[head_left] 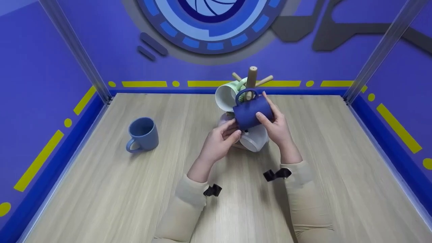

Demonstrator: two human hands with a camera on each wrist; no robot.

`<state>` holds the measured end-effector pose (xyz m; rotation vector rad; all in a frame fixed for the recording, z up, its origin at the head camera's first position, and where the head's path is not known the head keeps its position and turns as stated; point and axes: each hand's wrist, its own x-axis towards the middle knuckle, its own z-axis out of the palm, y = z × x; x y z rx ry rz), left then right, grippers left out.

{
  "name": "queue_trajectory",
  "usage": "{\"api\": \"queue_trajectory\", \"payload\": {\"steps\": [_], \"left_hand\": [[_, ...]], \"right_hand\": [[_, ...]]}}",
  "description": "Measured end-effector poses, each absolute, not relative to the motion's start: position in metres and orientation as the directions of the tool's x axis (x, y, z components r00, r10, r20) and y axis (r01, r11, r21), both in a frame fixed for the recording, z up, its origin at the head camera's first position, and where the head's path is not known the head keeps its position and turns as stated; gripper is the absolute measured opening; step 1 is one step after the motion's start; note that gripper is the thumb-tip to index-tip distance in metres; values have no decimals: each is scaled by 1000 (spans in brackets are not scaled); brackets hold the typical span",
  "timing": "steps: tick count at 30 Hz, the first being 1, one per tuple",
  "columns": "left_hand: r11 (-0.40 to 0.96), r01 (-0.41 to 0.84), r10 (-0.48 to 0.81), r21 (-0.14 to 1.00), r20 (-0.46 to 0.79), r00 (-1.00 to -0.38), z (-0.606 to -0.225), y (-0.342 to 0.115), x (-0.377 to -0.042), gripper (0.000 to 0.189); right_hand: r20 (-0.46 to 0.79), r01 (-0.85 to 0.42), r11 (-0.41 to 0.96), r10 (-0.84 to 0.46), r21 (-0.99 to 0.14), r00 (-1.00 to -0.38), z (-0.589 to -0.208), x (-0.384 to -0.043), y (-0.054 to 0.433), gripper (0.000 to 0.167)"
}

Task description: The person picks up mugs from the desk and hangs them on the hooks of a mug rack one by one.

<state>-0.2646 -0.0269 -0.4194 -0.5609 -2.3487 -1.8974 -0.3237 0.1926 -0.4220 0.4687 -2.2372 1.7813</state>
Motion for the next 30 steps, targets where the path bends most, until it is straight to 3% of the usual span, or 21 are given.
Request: {"api": "queue_trajectory", "payload": {"steps": [3, 7, 12, 17, 23, 30], "left_hand": [[280, 416, 114, 865, 400, -909, -416, -26, -259, 48], [400, 533, -29, 746, 591, -806, -411, -18, -257, 41], [467, 617, -54, 633, 718, -694, -398, -3, -267, 37], [566, 642, -18, 518, 786, -618, -377, 14, -285, 37], [602, 647, 2, 468, 810, -587, -370, 26, -305, 26], [590, 664, -27, 460, 833, -553, -370, 31, -311, 15]], "right_hand": [[370, -382, 204, -93, -901, -924, -422, -323, 193, 63], [370, -379, 202, -85, -903, -925, -422, -324, 194, 63], [361, -372, 186, -92, -909, -928, -423, -324, 193, 65], [356, -369, 165, -104, -915, -929, -424, -324, 191, 68], [384, -394, 143, -95, -908, -918, -423, -324, 190, 65], [318, -328, -85, 108, -941, -942, -403, -341, 201, 47]]}}
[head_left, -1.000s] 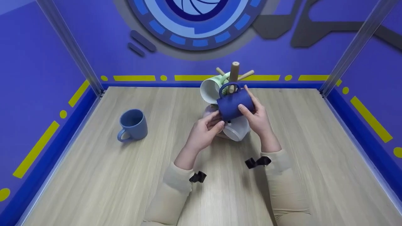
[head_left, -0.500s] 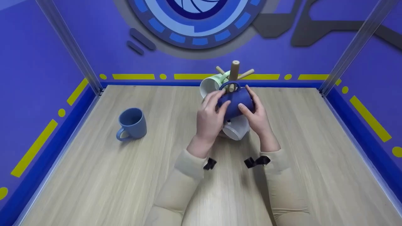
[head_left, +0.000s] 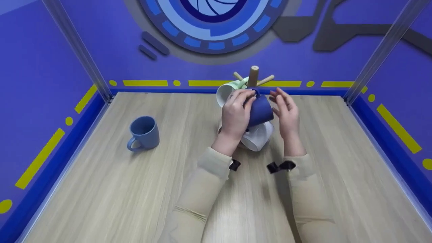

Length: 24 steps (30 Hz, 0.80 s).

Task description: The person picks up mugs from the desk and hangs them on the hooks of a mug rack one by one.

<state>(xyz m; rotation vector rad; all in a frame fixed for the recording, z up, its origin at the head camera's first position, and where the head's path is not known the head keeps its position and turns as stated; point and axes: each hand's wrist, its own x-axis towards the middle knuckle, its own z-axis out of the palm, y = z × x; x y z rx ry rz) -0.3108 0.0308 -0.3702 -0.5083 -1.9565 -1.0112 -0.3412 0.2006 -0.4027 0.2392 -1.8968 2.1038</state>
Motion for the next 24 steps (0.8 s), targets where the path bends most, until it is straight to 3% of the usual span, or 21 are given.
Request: {"api": "queue_trajectory", "payload": {"steps": [6, 10, 15, 20, 24], "left_hand": [[594, 651, -37, 472, 825, -564, -372, 33, -310, 15], [595, 650, -41, 472, 826, -562, -371, 34, -310, 15], [571, 664, -38, 482, 824, -566, -369, 33, -311, 15], [530, 652, -54, 542, 789, -612, -368, 25, -312, 15], [428, 617, -95, 661, 712, -696, -365, 13, -316, 15]], "right_hand": [[122, -124, -330, 24, -936, -992, -372, -377, 206, 55], [65, -34, -453, -53, -891, -996, -365, -392, 203, 46], [133, -71, -490, -91, -869, -987, -369, -399, 199, 19], [206, -139, -505, -80, -852, -975, -375, -396, 199, 15], [263, -218, -476, -27, -852, -965, -379, -389, 196, 12]]}}
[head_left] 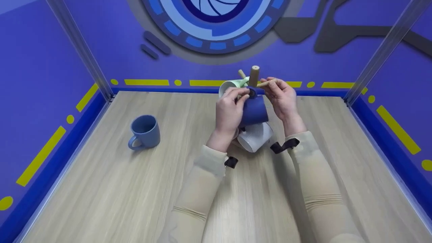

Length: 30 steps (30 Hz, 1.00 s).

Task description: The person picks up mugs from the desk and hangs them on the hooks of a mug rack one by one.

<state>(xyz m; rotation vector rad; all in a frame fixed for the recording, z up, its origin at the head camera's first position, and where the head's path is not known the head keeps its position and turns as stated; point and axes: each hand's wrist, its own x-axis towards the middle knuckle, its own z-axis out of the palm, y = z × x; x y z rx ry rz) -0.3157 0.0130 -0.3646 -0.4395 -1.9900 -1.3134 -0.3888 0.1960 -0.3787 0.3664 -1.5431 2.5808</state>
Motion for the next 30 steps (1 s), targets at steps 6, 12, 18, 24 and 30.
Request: {"api": "queue_trajectory", "payload": {"steps": [6, 12, 18, 24, 30], "left_hand": [[248, 479, -132, 842, 519, -845, -355, -6, -329, 15], [223, 421, -133, 879, 455, -880, -350, -19, -344, 18], [250, 369, -119, 895, 407, -906, -344, -23, -359, 20], [307, 313, -110, 899, 360, -926, -337, -19, -371, 22], [370, 280, -141, 886, 352, -926, -334, -14, -380, 23]], "right_hand": [[373, -393, -401, 130, -828, -919, -386, -377, 188, 15], [541, -588, -238, 236, -773, -807, -390, -363, 178, 19], [730, -762, -33, 265, -646, -630, -396, -349, 165, 14], [899, -889, 162, 182, -428, -399, -398, -347, 157, 20], [943, -923, 193, 98, -332, -318, -397, -349, 148, 24]]}}
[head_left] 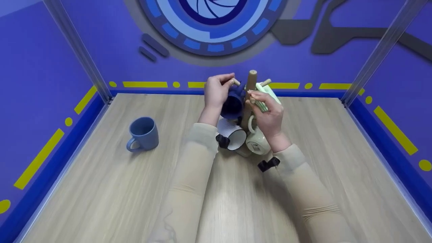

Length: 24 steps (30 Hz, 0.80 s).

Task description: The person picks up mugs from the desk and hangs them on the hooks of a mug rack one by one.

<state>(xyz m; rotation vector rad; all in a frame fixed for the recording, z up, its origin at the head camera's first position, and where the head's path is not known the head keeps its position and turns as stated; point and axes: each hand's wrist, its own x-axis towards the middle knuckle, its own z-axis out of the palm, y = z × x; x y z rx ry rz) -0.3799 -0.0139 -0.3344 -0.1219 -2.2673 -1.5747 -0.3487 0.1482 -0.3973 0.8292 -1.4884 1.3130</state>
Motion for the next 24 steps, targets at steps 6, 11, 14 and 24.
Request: {"api": "queue_trajectory", "payload": {"steps": [6, 11, 14, 24], "left_hand": [[429, 269, -169, 862, 369, -914, -334, -11, -385, 22], [448, 283, -162, 848, 388, -907, -334, -11, -384, 23], [480, 285, -154, 829, 400, -904, -334, -13, -382, 24], [442, 377, -201, 814, 500, -842, -354, -39, -359, 25]], "right_hand": [[947, -929, 186, 69, -321, -314, -395, -349, 143, 21], [950, -924, 219, 74, -314, -305, -394, -349, 142, 19], [952, -924, 229, 72, -305, -297, -393, -348, 140, 18], [954, -930, 215, 76, -299, -289, -396, -349, 141, 19]]}}
